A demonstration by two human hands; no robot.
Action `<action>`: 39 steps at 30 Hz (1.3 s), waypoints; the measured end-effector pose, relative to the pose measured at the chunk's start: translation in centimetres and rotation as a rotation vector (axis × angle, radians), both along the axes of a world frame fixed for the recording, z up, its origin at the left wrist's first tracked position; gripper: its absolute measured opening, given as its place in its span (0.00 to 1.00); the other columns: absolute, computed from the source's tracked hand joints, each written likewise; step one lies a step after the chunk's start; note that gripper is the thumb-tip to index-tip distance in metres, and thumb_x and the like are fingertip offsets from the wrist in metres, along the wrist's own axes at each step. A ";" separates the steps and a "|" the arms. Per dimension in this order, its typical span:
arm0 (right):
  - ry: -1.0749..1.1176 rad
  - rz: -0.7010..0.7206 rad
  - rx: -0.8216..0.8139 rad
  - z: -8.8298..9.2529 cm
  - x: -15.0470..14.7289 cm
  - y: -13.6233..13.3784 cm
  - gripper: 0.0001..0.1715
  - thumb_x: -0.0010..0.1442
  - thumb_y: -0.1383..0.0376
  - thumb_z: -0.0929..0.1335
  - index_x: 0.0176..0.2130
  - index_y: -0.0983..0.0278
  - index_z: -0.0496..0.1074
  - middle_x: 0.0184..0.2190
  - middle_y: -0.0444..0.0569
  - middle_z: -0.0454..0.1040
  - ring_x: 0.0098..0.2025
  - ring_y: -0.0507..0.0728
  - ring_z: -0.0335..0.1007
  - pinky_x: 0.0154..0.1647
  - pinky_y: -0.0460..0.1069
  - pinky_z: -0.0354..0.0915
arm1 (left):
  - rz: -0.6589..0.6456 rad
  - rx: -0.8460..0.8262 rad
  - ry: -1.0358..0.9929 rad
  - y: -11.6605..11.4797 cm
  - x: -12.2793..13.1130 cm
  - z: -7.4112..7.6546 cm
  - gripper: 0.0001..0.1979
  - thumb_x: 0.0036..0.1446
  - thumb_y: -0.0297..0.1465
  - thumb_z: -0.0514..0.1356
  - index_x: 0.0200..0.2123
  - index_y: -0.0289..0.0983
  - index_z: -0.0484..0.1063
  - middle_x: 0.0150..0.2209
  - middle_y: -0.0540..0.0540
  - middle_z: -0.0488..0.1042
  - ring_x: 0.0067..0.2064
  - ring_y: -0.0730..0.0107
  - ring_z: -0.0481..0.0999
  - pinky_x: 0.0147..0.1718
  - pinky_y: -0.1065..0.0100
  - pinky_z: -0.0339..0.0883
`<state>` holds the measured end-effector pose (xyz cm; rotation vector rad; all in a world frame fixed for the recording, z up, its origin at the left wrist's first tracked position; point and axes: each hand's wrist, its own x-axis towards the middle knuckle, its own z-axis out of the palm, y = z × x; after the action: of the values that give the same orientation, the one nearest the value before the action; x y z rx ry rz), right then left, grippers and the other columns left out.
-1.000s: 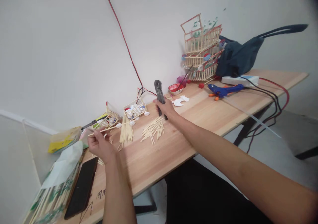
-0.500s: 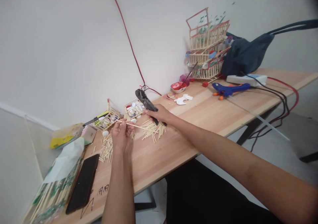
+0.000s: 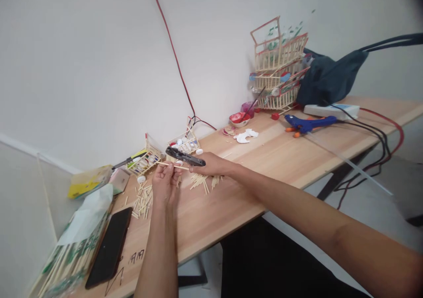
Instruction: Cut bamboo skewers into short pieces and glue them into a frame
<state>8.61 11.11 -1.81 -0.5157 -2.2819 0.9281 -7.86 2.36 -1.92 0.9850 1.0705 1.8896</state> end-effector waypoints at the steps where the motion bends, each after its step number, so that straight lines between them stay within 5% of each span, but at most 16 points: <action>1: -0.008 0.004 0.004 0.0 0.0 -0.1 0.13 0.54 0.59 0.66 0.31 0.67 0.72 0.27 0.45 0.72 0.32 0.53 0.67 0.32 0.43 0.58 | -0.003 -0.004 0.000 0.0 0.1 0.0 0.15 0.39 0.32 0.73 0.30 0.36 0.73 0.29 0.49 0.78 0.25 0.80 0.74 0.28 0.77 0.71; 7: 0.005 0.002 -0.016 0.1 0.0 -0.4 0.12 0.55 0.61 0.67 0.34 0.68 0.74 0.30 0.47 0.75 0.36 0.54 0.69 0.34 0.43 0.60 | -0.103 -0.100 0.110 0.0 0.9 -0.5 0.14 0.41 0.32 0.72 0.31 0.34 0.75 0.27 0.48 0.77 0.26 0.78 0.73 0.27 0.77 0.68; 11: 0.065 -0.106 -0.092 0.1 0.2 0.4 0.11 0.54 0.60 0.67 0.33 0.66 0.74 0.28 0.45 0.74 0.33 0.53 0.70 0.32 0.43 0.60 | -0.044 -0.062 0.137 0.3 0.8 -1.0 0.13 0.44 0.36 0.70 0.31 0.35 0.73 0.28 0.48 0.77 0.27 0.76 0.75 0.27 0.75 0.68; 17: 0.562 -0.376 -0.569 0.7 1.0 3.3 0.09 0.54 0.62 0.67 0.31 0.67 0.72 0.22 0.44 0.71 0.24 0.50 0.67 0.27 0.45 0.65 | 0.162 0.057 0.219 1.2 0.1 -0.6 0.12 0.48 0.35 0.66 0.33 0.37 0.69 0.30 0.48 0.77 0.28 0.73 0.77 0.31 0.71 0.71; 23: 0.899 -0.435 -0.931 1.1 2.2 5.2 0.03 0.53 0.68 0.67 0.31 0.66 0.69 0.21 0.41 0.68 0.20 0.48 0.64 0.23 0.45 0.68 | 0.238 0.041 0.533 4.5 0.7 3.0 0.10 0.48 0.31 0.64 0.35 0.35 0.72 0.31 0.47 0.77 0.30 0.70 0.78 0.34 0.67 0.73; 27: 0.866 -0.447 -0.947 0.8 2.0 5.3 0.03 0.54 0.68 0.67 0.31 0.66 0.69 0.20 0.41 0.68 0.20 0.48 0.64 0.22 0.45 0.67 | 0.220 0.041 0.651 7.5 1.5 4.5 0.07 0.48 0.30 0.63 0.33 0.36 0.71 0.28 0.49 0.76 0.28 0.70 0.77 0.31 0.67 0.73; 39: 0.794 -0.462 -0.862 0.2 1.1 5.6 0.03 0.53 0.68 0.67 0.30 0.66 0.70 0.21 0.43 0.70 0.19 0.48 0.65 0.20 0.44 0.64 | 0.345 -0.059 0.923 10.7 3.0 3.1 0.01 0.50 0.28 0.60 0.28 0.39 0.70 0.23 0.52 0.75 0.26 0.68 0.76 0.29 0.70 0.68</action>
<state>9.72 16.68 -1.58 -0.7933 -0.9393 1.4991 -4.86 13.06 1.19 1.8033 1.8979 1.6273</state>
